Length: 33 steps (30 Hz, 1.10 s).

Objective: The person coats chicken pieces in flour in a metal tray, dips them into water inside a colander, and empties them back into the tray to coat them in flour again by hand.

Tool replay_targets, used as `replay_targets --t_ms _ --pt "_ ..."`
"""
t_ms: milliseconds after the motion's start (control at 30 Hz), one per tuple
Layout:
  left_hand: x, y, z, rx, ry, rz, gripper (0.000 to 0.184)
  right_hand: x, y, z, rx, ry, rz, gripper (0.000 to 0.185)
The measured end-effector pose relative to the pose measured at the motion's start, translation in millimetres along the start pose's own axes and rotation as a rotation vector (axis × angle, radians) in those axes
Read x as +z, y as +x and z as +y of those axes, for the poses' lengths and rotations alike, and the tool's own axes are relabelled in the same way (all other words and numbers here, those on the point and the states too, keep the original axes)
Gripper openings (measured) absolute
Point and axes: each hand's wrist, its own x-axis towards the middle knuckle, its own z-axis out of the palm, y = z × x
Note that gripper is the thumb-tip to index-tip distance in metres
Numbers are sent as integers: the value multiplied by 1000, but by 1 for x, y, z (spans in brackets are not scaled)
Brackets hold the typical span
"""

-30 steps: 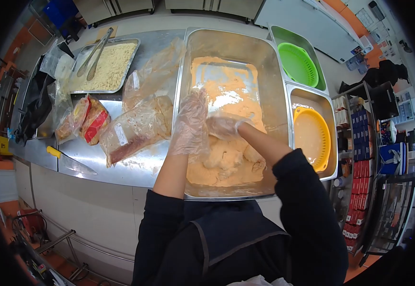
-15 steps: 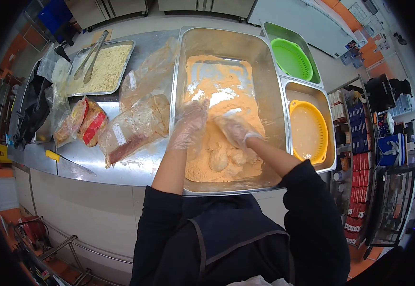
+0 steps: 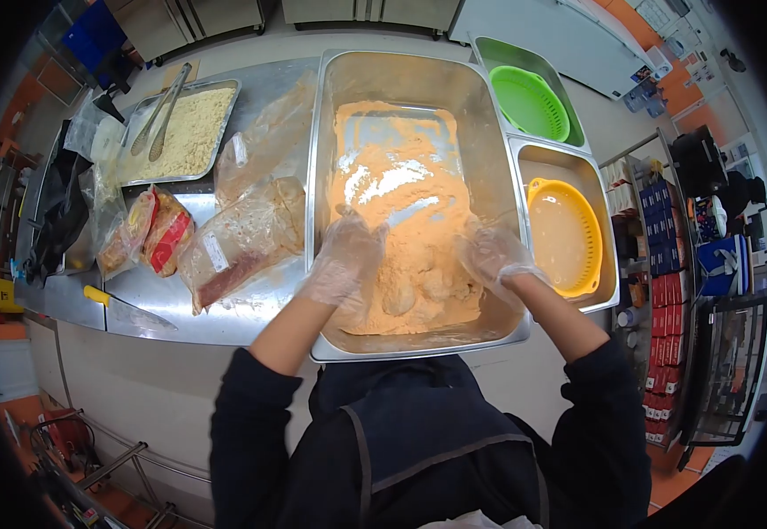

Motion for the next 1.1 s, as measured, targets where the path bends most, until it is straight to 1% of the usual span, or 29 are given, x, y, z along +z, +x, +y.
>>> replay_targets --t_ms 67,100,167,200,267,300,367,400,467,500,567,600,667,700,767,800,833,867,900,933,967,1000,1033,1067,1100 --pt "30 -6 -14 166 128 65 54 8 -2 -5 -83 187 -91 49" --pt "34 -4 -16 165 130 64 54 25 0 -12 -84 188 -91 49" --pt "39 3 -19 102 -106 -495 54 63 11 -24 -101 269 140 52" --pt "49 1 -22 98 -104 -497 54 53 13 -33 -105 271 140 52" --pt "70 -8 -28 636 227 -187 50 22 21 -61 739 1168 -78 59" --pt "72 -8 -24 636 229 -192 50 34 37 -64 739 1173 -81 59" --pt "74 0 -11 474 98 -58 50 72 87 -68 461 1183 56 61" --pt "64 3 -3 475 103 -58 50 76 98 -64 460 1187 59 61" --pt "34 5 12 129 0 -251 47 80 112 -53 319 1422 197 62" --pt "35 2 9 131 5 -253 47 82 110 -46 318 1427 198 62" --pt "35 -3 -1 399 -63 15 46 78 99 -27 -25 1454 361 62" --pt "33 -6 -9 400 -65 13 46 35 60 -23 50 1401 246 60" --pt "24 -12 -30 810 -31 192 48 -53 -20 -16 173 1266 4 56" --pt "5 -17 -33 809 -29 189 48 -45 -16 -8 171 1269 3 56" --pt "-41 -29 -32 565 -18 -368 53 -12 -6 12 -249 610 221 53" --pt "-45 -23 -40 570 -16 -374 53 -9 1 14 -244 616 221 53" --pt "-47 -14 -49 737 161 -102 37 -9 9 19 -140 735 275 50" --pt "-46 -8 -54 892 336 180 25 -10 19 23 -36 850 331 48" --pt "-35 -2 -54 896 340 183 25 -12 39 28 -34 850 337 48" --pt "-19 7 -50 603 -388 131 23 -16 65 30 60 689 233 42" --pt "-9 14 -42 247 -1089 62 24 -18 84 27 153 526 128 37" --pt "-12 19 -29 251 -1088 68 24 -16 92 16 45 471 241 33" --pt "-19 27 -13 241 -365 46 25 -17 96 3 -65 413 353 29" --pt "-24 36 -2 202 355 26 27 -25 106 -7 -141 517 357 31" --pt "-23 44 1 191 348 30 27 -29 113 -17 -221 621 351 33"
